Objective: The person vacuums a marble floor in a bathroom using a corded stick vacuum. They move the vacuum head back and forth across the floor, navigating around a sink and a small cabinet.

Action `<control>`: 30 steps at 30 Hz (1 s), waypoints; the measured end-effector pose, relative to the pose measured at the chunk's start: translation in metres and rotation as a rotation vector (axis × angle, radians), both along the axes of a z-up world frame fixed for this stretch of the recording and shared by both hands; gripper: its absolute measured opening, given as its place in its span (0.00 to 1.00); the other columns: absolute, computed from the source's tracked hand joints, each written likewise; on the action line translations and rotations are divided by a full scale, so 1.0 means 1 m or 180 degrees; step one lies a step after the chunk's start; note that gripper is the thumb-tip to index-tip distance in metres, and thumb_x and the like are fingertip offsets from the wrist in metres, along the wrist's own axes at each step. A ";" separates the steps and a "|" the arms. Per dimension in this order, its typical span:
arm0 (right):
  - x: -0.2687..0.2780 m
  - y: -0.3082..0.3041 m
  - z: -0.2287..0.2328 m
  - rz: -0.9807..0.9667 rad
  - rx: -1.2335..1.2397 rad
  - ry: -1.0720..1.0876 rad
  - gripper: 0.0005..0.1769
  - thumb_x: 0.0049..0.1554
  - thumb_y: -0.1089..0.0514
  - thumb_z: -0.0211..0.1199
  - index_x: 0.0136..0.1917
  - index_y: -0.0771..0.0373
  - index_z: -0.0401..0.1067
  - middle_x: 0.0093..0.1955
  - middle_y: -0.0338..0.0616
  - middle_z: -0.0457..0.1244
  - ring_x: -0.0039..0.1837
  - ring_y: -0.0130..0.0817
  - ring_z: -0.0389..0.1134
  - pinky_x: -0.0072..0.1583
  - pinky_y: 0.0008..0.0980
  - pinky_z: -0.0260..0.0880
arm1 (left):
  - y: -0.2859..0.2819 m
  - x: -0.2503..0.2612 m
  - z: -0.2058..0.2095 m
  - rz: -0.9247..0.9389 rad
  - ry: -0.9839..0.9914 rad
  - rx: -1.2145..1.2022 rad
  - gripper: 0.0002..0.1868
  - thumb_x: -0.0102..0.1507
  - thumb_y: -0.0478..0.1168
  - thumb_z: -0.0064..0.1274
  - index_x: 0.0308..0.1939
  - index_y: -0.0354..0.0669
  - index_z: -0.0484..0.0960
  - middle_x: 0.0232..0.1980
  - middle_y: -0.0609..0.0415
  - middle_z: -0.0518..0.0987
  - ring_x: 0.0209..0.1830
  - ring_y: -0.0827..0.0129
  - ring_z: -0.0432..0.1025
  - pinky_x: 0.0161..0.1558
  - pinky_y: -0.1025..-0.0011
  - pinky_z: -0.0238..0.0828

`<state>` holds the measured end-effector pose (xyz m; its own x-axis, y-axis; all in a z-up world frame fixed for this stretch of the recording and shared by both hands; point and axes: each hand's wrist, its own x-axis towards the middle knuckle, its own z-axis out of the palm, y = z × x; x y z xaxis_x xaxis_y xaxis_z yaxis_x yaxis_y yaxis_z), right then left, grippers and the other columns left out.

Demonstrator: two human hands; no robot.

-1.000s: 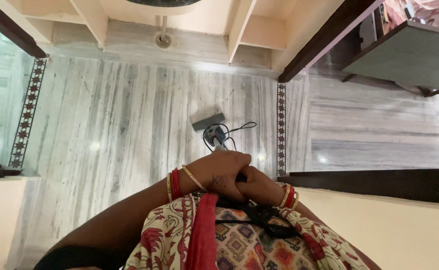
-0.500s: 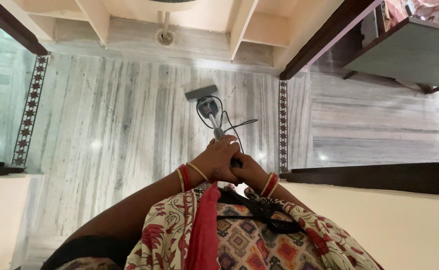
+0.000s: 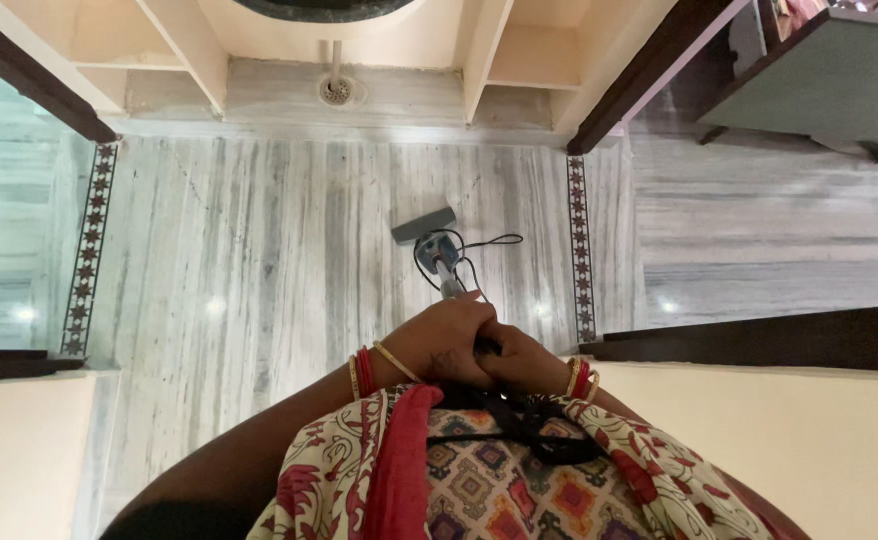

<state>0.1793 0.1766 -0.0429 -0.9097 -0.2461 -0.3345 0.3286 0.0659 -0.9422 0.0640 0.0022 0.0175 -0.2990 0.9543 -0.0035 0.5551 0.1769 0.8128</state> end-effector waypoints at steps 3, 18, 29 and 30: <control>0.001 -0.012 -0.012 -0.0139 -0.0035 -0.0062 0.28 0.55 0.61 0.57 0.69 0.68 0.64 0.56 0.43 0.67 0.55 0.28 0.68 0.56 0.28 0.69 | -0.003 -0.001 -0.006 -0.0041 0.0177 0.0238 0.30 0.45 0.56 0.69 0.35 0.34 0.77 0.37 0.41 0.79 0.43 0.45 0.75 0.80 0.52 0.51; -0.058 -0.039 -0.050 -0.0874 0.0367 -0.0555 0.30 0.52 0.67 0.55 0.69 0.68 0.64 0.50 0.49 0.69 0.40 0.35 0.70 0.38 0.32 0.71 | -0.003 -0.029 -0.078 0.0711 0.0418 -0.0719 0.46 0.40 0.53 0.72 0.59 0.39 0.72 0.75 0.22 0.55 0.78 0.31 0.45 0.67 0.45 0.53; -0.019 -0.020 0.028 -0.0089 0.0207 -0.0311 0.36 0.55 0.64 0.54 0.77 0.66 0.54 0.65 0.47 0.65 0.57 0.28 0.68 0.55 0.28 0.72 | -0.012 -0.009 0.019 0.0234 0.0060 -0.0243 0.39 0.45 0.59 0.65 0.51 0.36 0.78 0.51 0.40 0.80 0.54 0.47 0.75 0.68 0.58 0.66; -0.017 -0.020 0.025 -0.0106 -0.0066 -0.0161 0.37 0.56 0.64 0.54 0.78 0.66 0.52 0.68 0.48 0.64 0.61 0.28 0.67 0.58 0.27 0.70 | -0.013 -0.006 0.019 0.0249 0.0010 -0.0187 0.40 0.45 0.60 0.64 0.53 0.35 0.77 0.53 0.39 0.80 0.55 0.46 0.75 0.64 0.58 0.70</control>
<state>0.1619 0.1571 -0.0184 -0.8995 -0.2234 -0.3754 0.3776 0.0349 -0.9253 0.0580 -0.0105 0.0370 -0.3726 0.9262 -0.0578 0.5403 0.2672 0.7979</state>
